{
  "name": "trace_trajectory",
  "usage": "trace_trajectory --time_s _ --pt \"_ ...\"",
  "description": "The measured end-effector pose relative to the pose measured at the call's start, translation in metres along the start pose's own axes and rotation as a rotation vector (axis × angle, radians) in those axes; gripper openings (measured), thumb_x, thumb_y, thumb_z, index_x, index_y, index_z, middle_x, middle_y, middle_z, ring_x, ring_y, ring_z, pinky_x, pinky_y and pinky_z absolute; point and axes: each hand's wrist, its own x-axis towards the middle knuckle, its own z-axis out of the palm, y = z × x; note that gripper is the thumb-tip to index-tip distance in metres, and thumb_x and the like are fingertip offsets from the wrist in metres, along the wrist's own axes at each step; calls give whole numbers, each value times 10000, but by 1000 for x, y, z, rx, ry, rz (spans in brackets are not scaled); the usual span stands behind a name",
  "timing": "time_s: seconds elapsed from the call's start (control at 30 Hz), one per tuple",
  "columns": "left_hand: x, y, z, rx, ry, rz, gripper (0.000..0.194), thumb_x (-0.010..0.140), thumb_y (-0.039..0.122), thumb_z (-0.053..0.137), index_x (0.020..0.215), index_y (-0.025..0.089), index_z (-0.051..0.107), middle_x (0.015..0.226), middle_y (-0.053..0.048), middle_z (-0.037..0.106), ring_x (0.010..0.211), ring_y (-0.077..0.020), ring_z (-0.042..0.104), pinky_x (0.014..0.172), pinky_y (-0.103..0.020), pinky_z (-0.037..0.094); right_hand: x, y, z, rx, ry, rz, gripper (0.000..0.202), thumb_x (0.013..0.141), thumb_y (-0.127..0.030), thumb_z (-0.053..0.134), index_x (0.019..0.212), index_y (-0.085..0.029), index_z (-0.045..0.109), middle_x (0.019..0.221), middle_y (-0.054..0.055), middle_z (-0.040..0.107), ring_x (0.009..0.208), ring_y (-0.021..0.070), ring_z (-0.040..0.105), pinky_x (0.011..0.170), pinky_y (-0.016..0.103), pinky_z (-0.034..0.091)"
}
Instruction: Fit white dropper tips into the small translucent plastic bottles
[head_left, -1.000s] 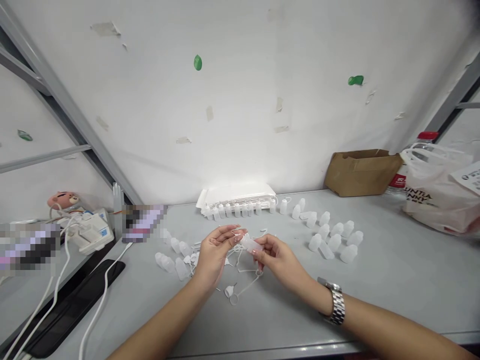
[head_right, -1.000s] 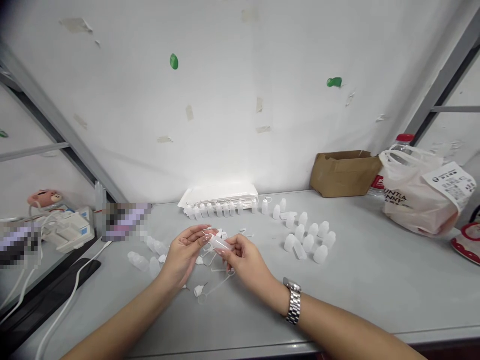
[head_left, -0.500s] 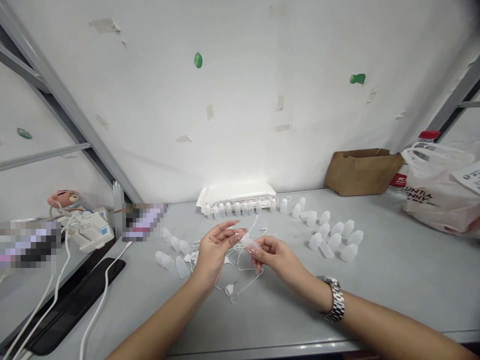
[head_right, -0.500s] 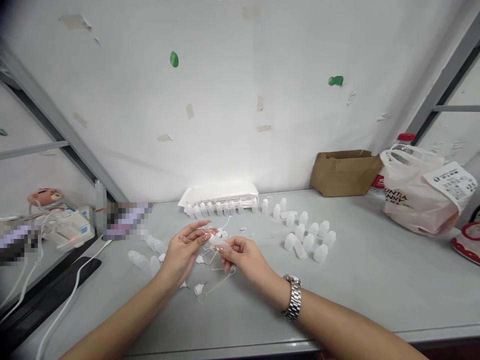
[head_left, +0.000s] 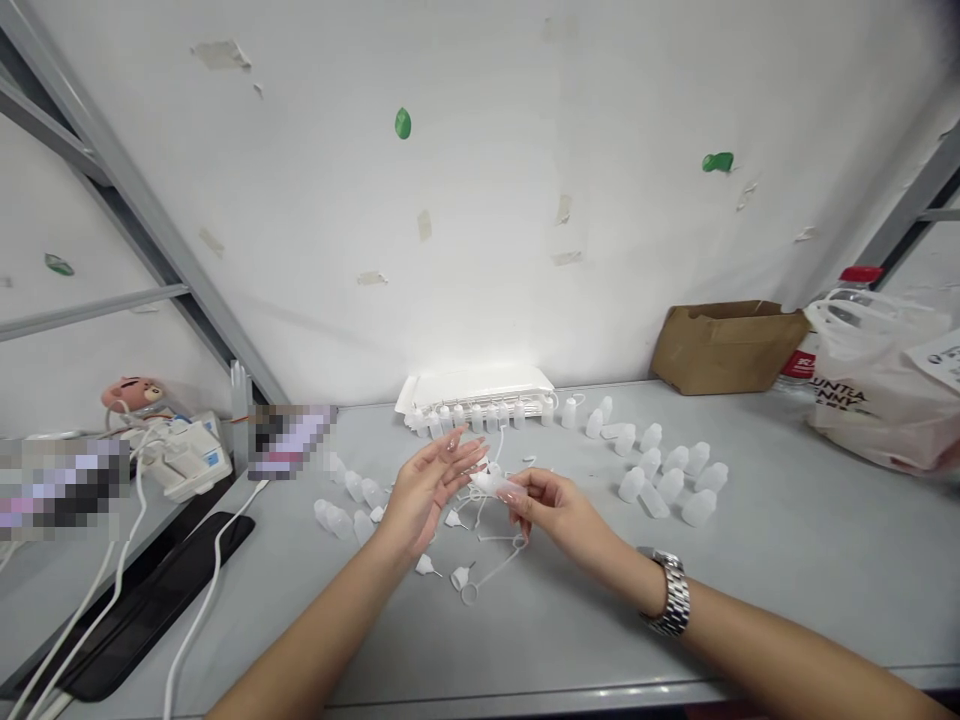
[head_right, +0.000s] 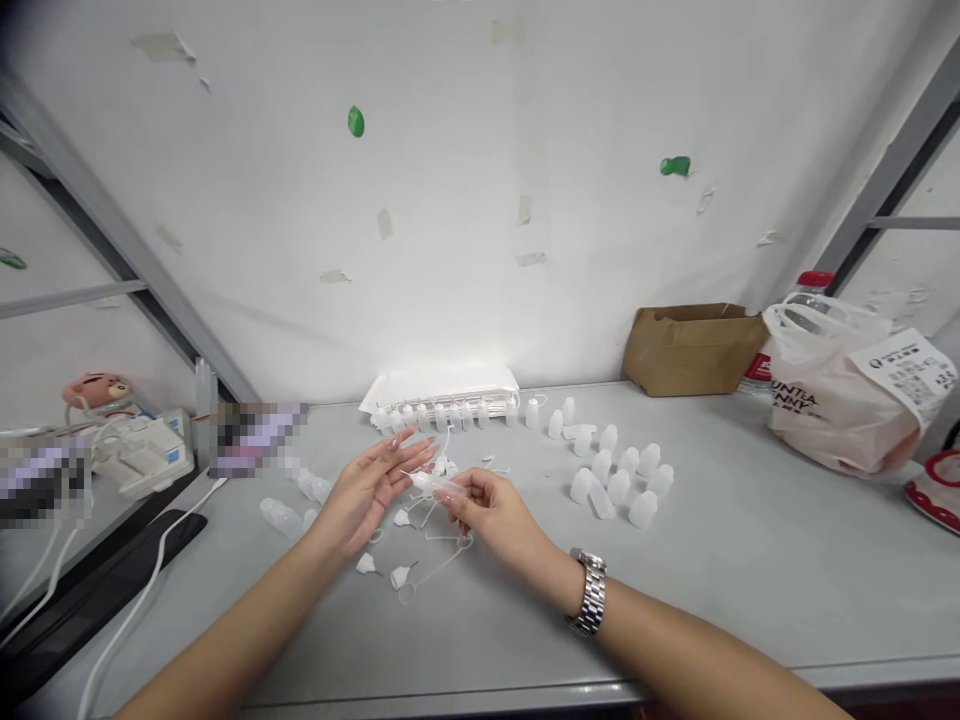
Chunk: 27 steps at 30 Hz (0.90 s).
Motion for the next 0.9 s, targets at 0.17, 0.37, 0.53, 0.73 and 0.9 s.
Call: trace_trajectory --time_s 0.17,0.37,0.53,0.73,0.9 --pt "1 2 -2 89 -15 -61 361 723 309 661 1049 162 609 1026 -122 684 968 -228 629 804 -313 497 -3 8 4 -68 -44 -9 361 710 -507 610 779 -159 549 580 -27 526 537 111 478 553 257 394" --pt "0 1 -1 194 -13 -82 321 648 312 724 920 150 668 925 -100 716 872 -202 659 730 -259 506 -5 18 7 -242 -52 -31 260 758 -423 586 817 -171 557 632 -24 514 569 117 461 551 252 373" --pt "-1 -1 -1 193 13 -31 229 645 297 726 801 134 686 838 -81 726 818 -177 667 705 -228 504 -8 15 9 -320 -55 -23 203 754 -362 595 800 -166 570 644 -17 526 589 121 459 576 257 367" --pt "-1 0 -1 95 -1 -100 323 735 418 618 834 114 662 891 -119 717 834 -189 668 686 -230 512 -7 16 7 -256 -78 -17 240 766 -400 582 830 -170 564 658 -14 534 593 124 483 566 253 379" --pt "0 2 0 56 4 -127 425 778 496 519 858 99 648 947 -157 699 877 -218 661 703 -254 516 -8 16 7 -285 -67 -30 246 770 -406 580 834 -168 572 666 -9 539 602 127 482 578 261 382"
